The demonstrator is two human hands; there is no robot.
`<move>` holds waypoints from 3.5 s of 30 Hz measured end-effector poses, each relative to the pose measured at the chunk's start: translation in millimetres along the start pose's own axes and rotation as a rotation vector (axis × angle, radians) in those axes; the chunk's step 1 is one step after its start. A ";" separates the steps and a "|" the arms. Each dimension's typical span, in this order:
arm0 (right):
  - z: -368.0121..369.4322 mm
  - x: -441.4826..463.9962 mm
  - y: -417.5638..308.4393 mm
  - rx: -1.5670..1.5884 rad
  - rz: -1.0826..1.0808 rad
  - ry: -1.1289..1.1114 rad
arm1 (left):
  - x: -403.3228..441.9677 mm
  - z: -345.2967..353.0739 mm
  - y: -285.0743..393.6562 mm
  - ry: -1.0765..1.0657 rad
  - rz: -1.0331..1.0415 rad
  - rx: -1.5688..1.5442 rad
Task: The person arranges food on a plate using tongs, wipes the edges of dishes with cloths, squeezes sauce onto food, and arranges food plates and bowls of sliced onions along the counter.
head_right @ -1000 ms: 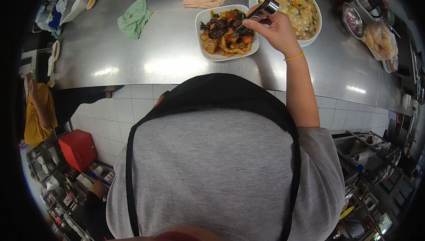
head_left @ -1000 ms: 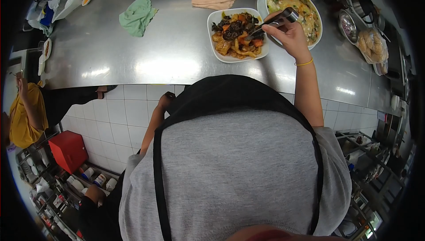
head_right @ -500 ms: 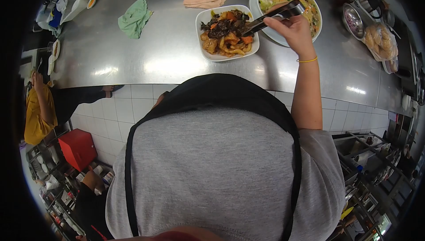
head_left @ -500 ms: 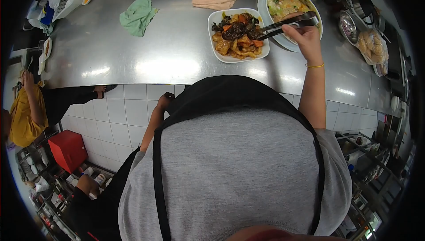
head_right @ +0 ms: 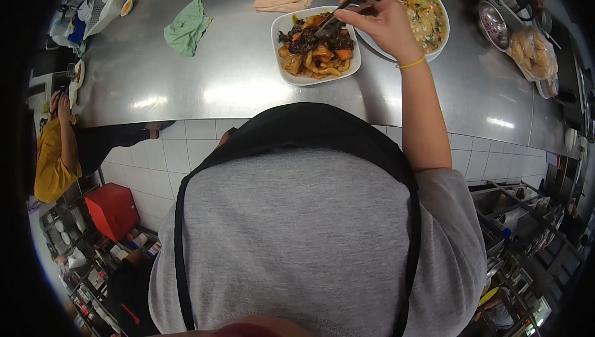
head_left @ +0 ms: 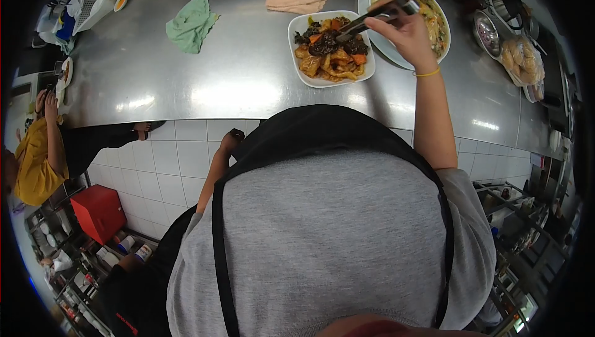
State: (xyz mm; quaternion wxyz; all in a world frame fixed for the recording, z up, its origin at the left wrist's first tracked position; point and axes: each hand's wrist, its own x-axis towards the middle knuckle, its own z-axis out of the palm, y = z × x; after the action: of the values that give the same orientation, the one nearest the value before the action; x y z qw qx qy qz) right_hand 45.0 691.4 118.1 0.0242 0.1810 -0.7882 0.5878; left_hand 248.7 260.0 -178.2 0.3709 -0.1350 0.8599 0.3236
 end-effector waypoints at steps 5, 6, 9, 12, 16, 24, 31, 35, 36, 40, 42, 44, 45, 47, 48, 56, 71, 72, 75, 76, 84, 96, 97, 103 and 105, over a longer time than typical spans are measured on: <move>15.3 2.7 6.0 0.068 0.030 -0.081 | 2.3 4.9 -13.9 0.007 0.217 0.003; 14.6 0.5 5.8 0.077 0.029 -0.079 | 1.0 7.1 -12.0 0.029 0.148 -0.046; 2.9 -10.1 6.6 0.077 0.051 -0.039 | -8.4 6.5 2.2 0.056 0.008 -0.112; -9.6 -23.1 3.7 0.131 0.099 -0.001 | -11.5 2.9 9.5 0.058 -0.058 -0.160; -4.7 -34.5 3.7 0.029 0.112 -0.028 | -10.1 1.5 11.4 0.008 -0.023 -0.094; 15.1 -20.1 4.4 0.041 0.026 -0.063 | 9.1 1.9 -5.9 0.011 0.184 0.136; 17.2 -18.4 2.4 -0.040 0.070 -0.133 | 0.5 16.1 -7.6 0.080 -0.194 -0.404; 7.5 -20.3 -5.9 -0.001 0.050 -0.090 | 17.8 24.1 -34.0 0.012 -0.084 -0.293; 2.2 -20.9 -4.1 -0.001 0.049 -0.093 | 6.9 12.5 -17.5 0.023 0.060 -0.102; -24.8 -27.7 1.7 0.108 0.106 0.078 | 14.0 22.0 -24.0 0.042 0.032 -0.119; -33.9 -34.7 1.9 -0.066 0.064 -0.020 | 20.8 26.9 -30.7 0.029 -0.015 -0.142; -34.1 -43.1 -3.3 -0.054 0.103 -0.021 | 21.7 29.3 -33.0 0.013 -0.064 -0.167; -33.9 -46.5 -3.8 -0.075 0.140 -0.038 | 16.1 25.4 -24.2 0.016 -0.075 -0.171; -31.0 -50.3 0.2 -0.140 0.159 -0.047 | 6.0 18.0 -11.7 0.017 -0.086 -0.175; -27.7 -51.4 5.0 -0.140 0.160 -0.046 | 4.0 16.4 -12.0 0.025 -0.044 -0.187; -7.2 -46.5 4.4 -0.054 0.136 -0.083 | 5.3 3.4 -8.5 -0.064 0.123 0.046; -12.9 -46.2 3.5 -0.327 0.097 0.063 | 28.6 26.6 -38.6 0.006 0.030 -0.005; -9.5 -46.3 4.3 -0.304 0.138 0.107 | 19.9 17.4 -25.6 -0.008 -0.001 -0.092; -3.5 -49.3 9.9 -0.264 0.211 0.098 | 8.9 8.3 -9.7 -0.027 -0.011 -0.107; -1.0 -50.1 12.0 -0.264 0.212 0.097 | 6.4 6.9 -7.1 -0.030 0.011 -0.035; 1.4 -50.8 12.0 -0.173 0.148 0.129 | 4.9 15.4 -9.0 -0.018 -0.060 -0.137; 7.6 -52.6 -18.4 -0.135 0.023 -0.157 | 5.6 0.4 4.7 -0.057 0.044 0.007; 5.2 -50.1 -18.5 -0.155 0.020 -0.167 | 4.7 1.0 1.9 -0.055 0.040 0.003; 2.7 -28.4 -27.5 -0.319 -0.099 -0.217 | -5.2 -3.1 7.2 -0.033 0.014 -0.021; 4.0 -24.3 -25.3 -0.351 -0.136 -0.244 | -6.6 -2.7 4.0 -0.031 0.016 -0.029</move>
State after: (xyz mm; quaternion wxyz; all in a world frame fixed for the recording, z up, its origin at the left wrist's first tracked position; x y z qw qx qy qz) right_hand 76.4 687.8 134.0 -0.0005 0.2963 -0.8615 0.4123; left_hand 249.8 261.2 -170.1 0.3795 -0.1284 0.8504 0.3410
